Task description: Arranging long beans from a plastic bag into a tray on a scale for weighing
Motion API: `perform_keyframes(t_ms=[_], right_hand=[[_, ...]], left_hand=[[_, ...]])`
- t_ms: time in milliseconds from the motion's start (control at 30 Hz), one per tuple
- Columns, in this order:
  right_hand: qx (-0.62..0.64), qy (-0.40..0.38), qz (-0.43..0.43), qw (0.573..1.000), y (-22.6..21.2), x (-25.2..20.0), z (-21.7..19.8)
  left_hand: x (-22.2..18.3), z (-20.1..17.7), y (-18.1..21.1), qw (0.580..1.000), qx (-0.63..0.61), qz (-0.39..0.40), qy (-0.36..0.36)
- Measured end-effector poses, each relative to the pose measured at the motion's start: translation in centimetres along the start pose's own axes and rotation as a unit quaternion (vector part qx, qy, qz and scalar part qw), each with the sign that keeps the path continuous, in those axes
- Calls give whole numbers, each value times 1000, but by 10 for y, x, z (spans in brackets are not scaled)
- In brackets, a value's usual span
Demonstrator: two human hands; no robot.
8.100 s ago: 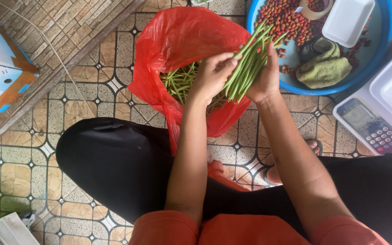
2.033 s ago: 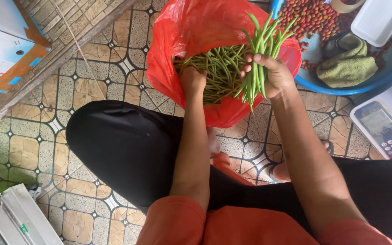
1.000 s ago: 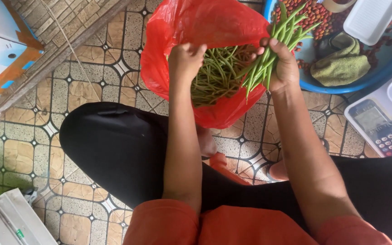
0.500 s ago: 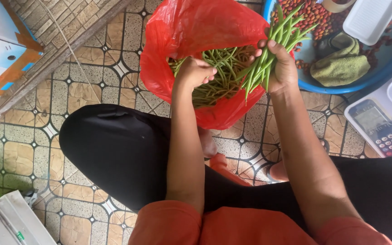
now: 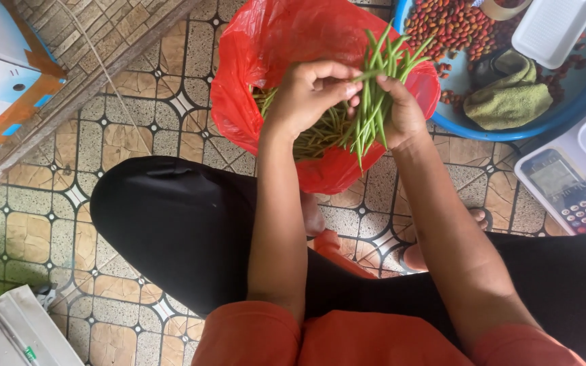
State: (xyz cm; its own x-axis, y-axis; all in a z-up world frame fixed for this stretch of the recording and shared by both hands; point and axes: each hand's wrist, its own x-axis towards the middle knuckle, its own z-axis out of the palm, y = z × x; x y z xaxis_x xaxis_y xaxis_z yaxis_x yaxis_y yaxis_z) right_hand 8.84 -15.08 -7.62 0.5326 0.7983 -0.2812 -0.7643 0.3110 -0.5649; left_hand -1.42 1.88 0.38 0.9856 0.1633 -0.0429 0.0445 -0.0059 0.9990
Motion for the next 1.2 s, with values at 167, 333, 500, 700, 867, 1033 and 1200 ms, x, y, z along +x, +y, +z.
perform_keyframes(t_ms=[167,333,500,700,867,1033,1200], right_hand=[[-14,14,-18,1000,1,-2,12],[86,-57,52,993,-3,0,-8],[103,-35,29,994,4,10,-40],[111,-39,6,993,-7,7,-31],[66,-40,-4,997,-15,1,-24],[58,7,-21,998,-18,0,-24],[0,-25,-9,1000,-26,-7,-10]], left_hand=[[7,11,-7,981,139,131,-28],[4,-4,-12,984,136,111,18],[17,-37,-133,932,297,-179,108],[23,-2,-176,831,297,-468,41],[20,-19,-94,833,340,-423,107],[-13,-39,-1,970,71,-223,61],[-28,-46,7,994,-40,-85,-57]])
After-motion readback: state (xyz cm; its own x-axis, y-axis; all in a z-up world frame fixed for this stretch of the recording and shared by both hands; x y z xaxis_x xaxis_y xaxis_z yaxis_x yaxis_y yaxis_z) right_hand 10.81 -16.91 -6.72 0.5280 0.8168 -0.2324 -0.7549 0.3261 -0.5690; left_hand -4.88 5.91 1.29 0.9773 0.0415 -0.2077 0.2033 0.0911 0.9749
